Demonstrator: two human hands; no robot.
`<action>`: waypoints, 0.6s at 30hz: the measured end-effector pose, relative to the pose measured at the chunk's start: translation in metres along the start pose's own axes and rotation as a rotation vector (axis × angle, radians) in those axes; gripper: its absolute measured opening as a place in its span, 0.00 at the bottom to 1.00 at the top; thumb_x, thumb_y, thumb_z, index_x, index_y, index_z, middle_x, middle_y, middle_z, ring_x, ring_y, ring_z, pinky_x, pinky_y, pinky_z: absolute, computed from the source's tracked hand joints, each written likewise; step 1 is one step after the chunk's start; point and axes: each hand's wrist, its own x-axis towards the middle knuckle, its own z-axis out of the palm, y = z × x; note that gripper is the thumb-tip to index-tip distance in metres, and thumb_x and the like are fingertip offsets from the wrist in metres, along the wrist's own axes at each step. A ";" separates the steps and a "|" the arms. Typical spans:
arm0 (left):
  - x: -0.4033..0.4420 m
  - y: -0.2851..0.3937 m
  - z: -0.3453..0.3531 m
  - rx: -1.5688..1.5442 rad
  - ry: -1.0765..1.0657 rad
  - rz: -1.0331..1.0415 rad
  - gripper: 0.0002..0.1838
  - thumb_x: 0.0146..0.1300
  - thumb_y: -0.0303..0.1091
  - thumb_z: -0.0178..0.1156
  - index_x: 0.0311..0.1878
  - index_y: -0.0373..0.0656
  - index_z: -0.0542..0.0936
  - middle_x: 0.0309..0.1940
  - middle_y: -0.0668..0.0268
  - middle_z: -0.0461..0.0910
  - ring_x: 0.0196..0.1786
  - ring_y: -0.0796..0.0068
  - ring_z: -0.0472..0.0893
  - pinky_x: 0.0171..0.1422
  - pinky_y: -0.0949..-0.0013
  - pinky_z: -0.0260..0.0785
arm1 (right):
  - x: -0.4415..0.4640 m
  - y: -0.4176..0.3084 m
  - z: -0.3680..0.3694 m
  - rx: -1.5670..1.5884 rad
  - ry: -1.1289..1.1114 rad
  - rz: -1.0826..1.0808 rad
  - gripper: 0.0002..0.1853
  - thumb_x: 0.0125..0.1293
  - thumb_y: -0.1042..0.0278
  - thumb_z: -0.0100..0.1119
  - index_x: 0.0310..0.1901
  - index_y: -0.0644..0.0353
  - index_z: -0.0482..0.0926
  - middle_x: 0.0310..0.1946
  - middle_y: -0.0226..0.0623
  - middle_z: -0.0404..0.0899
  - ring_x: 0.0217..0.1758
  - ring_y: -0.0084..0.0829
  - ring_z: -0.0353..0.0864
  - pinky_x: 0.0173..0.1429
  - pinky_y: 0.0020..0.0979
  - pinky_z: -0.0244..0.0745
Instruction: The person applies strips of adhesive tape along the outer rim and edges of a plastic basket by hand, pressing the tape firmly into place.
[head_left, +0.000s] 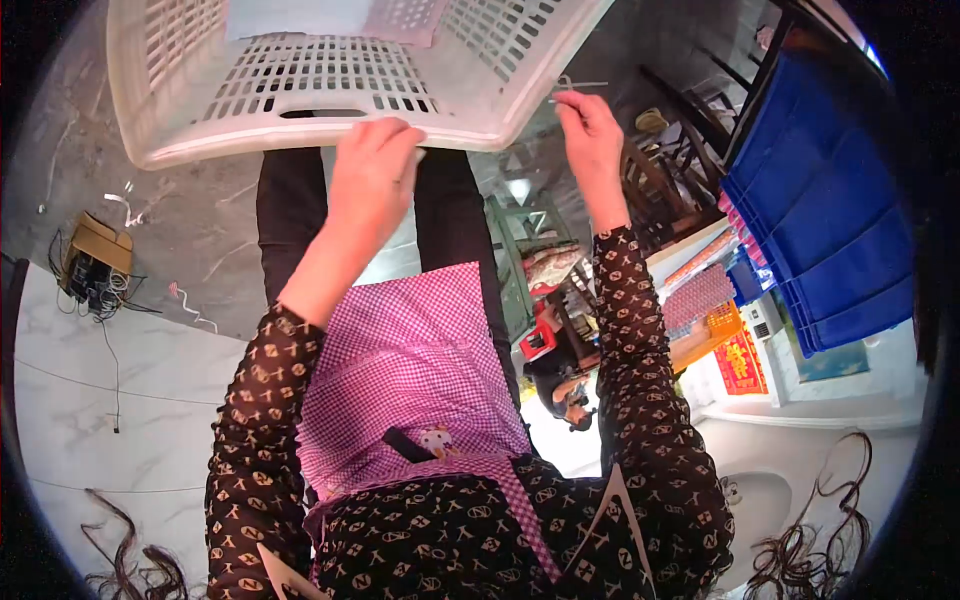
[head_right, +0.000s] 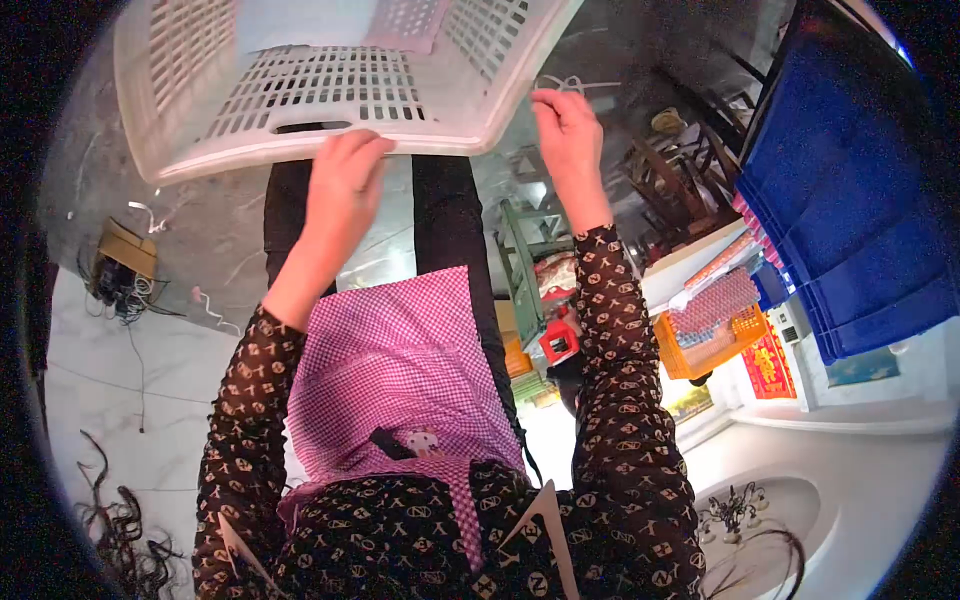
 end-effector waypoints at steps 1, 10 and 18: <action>0.003 0.000 0.012 -0.035 -0.015 0.016 0.11 0.48 0.22 0.63 0.37 0.40 0.79 0.36 0.63 0.78 0.41 0.58 0.75 0.48 0.60 0.67 | -0.010 0.006 0.010 0.184 0.039 0.209 0.06 0.61 0.75 0.60 0.40 0.62 0.81 0.30 0.27 0.78 0.33 0.18 0.74 0.39 0.20 0.69; 0.050 -0.025 0.077 -0.008 -0.437 -0.027 0.07 0.54 0.25 0.57 0.32 0.44 0.84 0.33 0.61 0.80 0.39 0.56 0.76 0.48 0.60 0.69 | -0.051 -0.002 0.069 0.920 -0.039 0.901 0.14 0.63 0.66 0.60 0.46 0.67 0.75 0.36 0.36 0.80 0.34 0.23 0.79 0.33 0.23 0.74; 0.067 -0.032 0.104 -0.192 -0.709 -0.104 0.08 0.54 0.27 0.61 0.37 0.42 0.84 0.32 0.61 0.80 0.39 0.61 0.77 0.47 0.63 0.70 | -0.051 -0.004 0.073 0.878 0.033 0.773 0.11 0.65 0.68 0.58 0.36 0.71 0.79 0.30 0.35 0.79 0.30 0.22 0.78 0.31 0.26 0.80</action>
